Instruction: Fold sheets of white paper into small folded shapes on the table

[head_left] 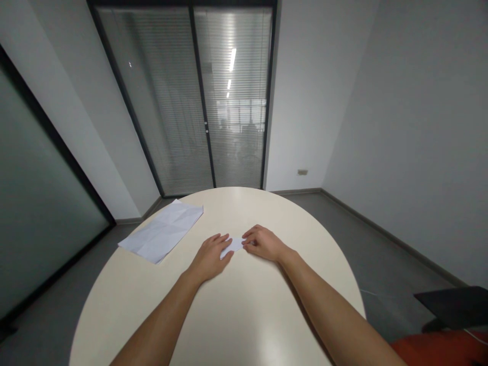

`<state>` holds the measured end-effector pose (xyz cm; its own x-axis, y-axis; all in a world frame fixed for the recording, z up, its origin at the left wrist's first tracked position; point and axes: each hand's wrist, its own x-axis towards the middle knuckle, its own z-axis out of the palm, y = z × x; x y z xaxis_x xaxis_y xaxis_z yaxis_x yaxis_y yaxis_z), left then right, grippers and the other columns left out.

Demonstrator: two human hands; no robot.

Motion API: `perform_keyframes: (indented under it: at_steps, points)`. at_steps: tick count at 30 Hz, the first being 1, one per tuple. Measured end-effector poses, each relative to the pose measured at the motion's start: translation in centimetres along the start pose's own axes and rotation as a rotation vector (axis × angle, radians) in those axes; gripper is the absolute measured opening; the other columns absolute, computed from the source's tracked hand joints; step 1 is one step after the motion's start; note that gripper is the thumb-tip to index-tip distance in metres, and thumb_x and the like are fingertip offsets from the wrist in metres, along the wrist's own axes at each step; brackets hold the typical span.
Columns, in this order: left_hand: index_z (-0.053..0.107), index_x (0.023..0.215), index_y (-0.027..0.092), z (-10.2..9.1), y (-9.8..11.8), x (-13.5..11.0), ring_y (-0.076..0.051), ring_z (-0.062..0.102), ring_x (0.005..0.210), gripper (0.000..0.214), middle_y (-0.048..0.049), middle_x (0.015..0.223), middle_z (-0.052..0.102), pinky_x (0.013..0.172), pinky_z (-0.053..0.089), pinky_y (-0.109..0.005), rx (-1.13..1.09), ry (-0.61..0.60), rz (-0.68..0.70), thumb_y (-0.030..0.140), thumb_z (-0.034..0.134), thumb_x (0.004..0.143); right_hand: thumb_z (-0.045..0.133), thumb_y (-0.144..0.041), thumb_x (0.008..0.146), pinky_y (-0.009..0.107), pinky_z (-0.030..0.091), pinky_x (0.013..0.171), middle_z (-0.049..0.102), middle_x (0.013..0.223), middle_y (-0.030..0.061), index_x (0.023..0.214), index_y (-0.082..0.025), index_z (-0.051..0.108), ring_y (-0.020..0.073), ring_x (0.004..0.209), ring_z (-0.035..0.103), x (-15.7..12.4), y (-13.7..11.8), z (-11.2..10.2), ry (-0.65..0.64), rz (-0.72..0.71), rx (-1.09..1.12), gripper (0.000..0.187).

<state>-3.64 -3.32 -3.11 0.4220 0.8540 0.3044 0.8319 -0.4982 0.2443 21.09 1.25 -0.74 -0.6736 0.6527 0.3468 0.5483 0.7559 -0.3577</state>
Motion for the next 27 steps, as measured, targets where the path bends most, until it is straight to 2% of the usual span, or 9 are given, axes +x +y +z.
perform_keyframes:
  at_steps: [3, 8, 13, 20, 23, 27]
  points:
    - [0.066, 0.134, 0.022, -0.1, 0.1, 0.1, -0.027, 0.053, 0.135, 0.041, -0.0083, 0.145, 0.061, 0.118, 0.037, -0.047, 0.002, 0.014, 0.008, 0.036, 0.05, 0.1, 0.069, -0.034, 0.09, 0.034, 0.047, 0.089, 0.075, 0.096, 0.0077, 0.09, -0.021, 0.079, 0.0234, 0.097, 0.065, 0.3, -0.8, 0.5, 0.053, 0.101, -0.066, 0.016]
    - [0.068, 0.131, 0.022, -0.3, 0.3, 0.1, -0.027, 0.055, 0.131, 0.039, -0.0097, 0.141, 0.063, 0.116, 0.04, -0.046, -0.007, 0.029, 0.009, 0.034, 0.053, 0.098, 0.073, -0.046, 0.087, 0.035, 0.046, 0.087, 0.072, 0.098, 0.0092, 0.1, -0.021, 0.076, 0.0244, 0.096, 0.063, 0.6, -2.0, 1.8, 0.09, 0.217, -0.091, 0.029]
    - [0.067, 0.131, 0.023, -0.2, 0.2, 0.1, -0.026, 0.056, 0.131, 0.038, -0.0093, 0.14, 0.064, 0.116, 0.04, -0.046, -0.017, 0.04, 0.012, 0.032, 0.057, 0.095, 0.07, -0.032, 0.089, 0.035, 0.046, 0.093, 0.071, 0.104, 0.0086, 0.102, -0.023, 0.079, 0.0231, 0.101, 0.063, 0.5, -0.5, 1.9, 0.087, 0.228, 0.015, 0.017]
    - [0.067, 0.132, 0.022, -0.1, 0.0, -0.1, -0.028, 0.055, 0.132, 0.04, -0.0095, 0.142, 0.063, 0.116, 0.04, -0.047, -0.001, 0.032, 0.002, 0.032, 0.056, 0.095, 0.066, -0.021, 0.088, 0.034, 0.048, 0.093, 0.071, 0.104, 0.007, 0.094, -0.024, 0.081, 0.0217, 0.098, 0.064, 0.0, 2.2, 1.4, 0.119, 0.277, 0.09, 0.017]
    - [0.066, 0.133, 0.022, -0.2, 0.0, -0.1, -0.028, 0.054, 0.132, 0.04, -0.0089, 0.143, 0.062, 0.116, 0.04, -0.046, 0.001, 0.022, 0.001, 0.033, 0.056, 0.095, 0.062, -0.013, 0.086, 0.035, 0.047, 0.095, 0.071, 0.105, 0.0069, 0.094, -0.024, 0.08, 0.0219, 0.1, 0.063, -0.2, 2.4, 1.3, 0.145, 0.291, 0.078, 0.023]
    - [0.066, 0.133, 0.021, -0.2, 0.1, -0.1, -0.028, 0.054, 0.132, 0.04, -0.0092, 0.143, 0.062, 0.117, 0.04, -0.046, 0.006, 0.02, -0.003, 0.033, 0.055, 0.096, 0.059, -0.009, 0.086, 0.036, 0.046, 0.097, 0.072, 0.106, 0.007, 0.1, -0.022, 0.078, 0.0222, 0.104, 0.062, 0.0, 1.7, 1.4, 0.169, 0.242, 0.065, 0.027]
